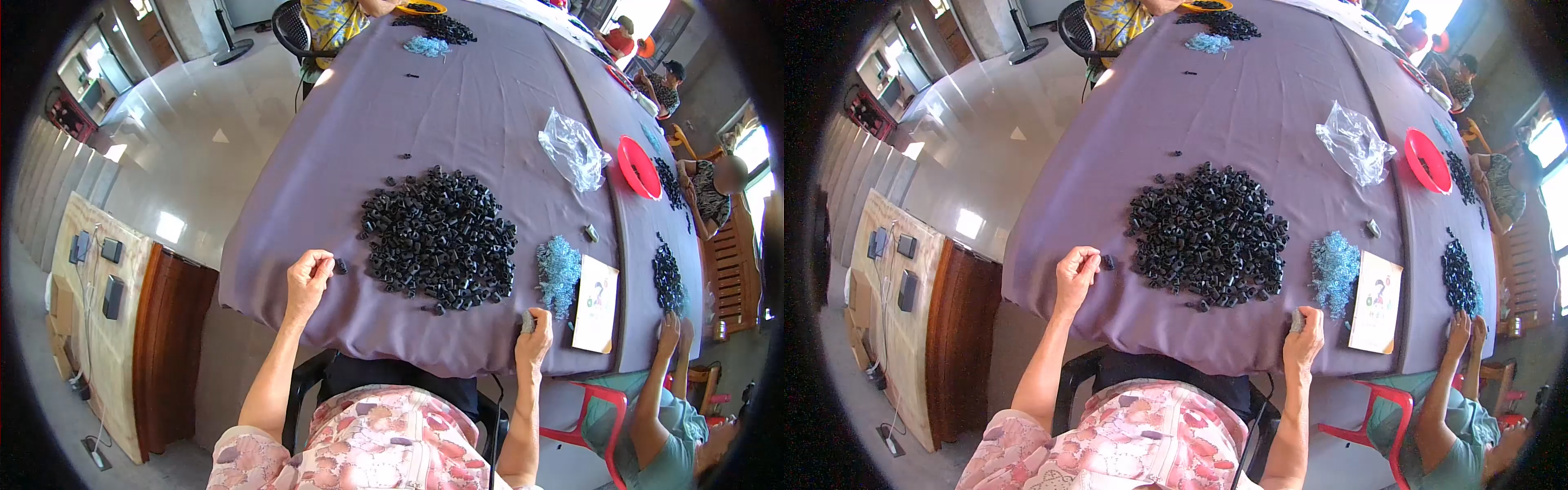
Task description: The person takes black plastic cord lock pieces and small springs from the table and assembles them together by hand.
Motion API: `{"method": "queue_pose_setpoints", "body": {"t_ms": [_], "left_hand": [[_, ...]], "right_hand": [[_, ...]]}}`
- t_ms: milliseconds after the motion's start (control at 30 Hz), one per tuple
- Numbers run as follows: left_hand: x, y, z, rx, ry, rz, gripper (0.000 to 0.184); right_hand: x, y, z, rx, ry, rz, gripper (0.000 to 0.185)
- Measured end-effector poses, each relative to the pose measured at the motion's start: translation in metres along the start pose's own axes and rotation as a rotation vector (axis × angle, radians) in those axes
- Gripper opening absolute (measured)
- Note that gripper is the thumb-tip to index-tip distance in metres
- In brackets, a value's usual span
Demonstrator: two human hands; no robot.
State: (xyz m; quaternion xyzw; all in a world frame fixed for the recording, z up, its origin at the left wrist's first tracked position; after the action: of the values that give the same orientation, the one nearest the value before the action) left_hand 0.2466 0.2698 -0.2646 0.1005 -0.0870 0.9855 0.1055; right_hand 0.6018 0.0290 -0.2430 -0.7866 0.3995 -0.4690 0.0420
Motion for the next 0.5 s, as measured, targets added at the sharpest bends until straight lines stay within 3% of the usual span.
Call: {"method": "queue_pose_setpoints", "body": {"t_ms": [233, 500], "left_hand": [[-0.001, 0.000, 0.001, -0.004, -0.020, 0.002, 0.006], [0.000, -0.005, -0.005, 0.071, 0.038, -0.028, 0.006]], "right_hand": [[-0.007, -0.022, -0.001, -0.082, -0.173, -0.038, 0.027], [-0.018, -0.015, 0.005, -0.020, -0.114, 0.017, 0.031]]}}
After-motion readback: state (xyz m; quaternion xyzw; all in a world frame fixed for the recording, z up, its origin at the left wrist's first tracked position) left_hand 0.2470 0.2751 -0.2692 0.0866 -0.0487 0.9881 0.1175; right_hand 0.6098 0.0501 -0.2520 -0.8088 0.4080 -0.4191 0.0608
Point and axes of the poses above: each hand's wrist, its own y-axis away from the middle knuckle, its own x-axis out of the back of the hand, z = x × y, the point moved 4 cm from there along -y, towards the middle knuckle, and after that the axes turned 3 degrees about -y, right-handed, at the moved point
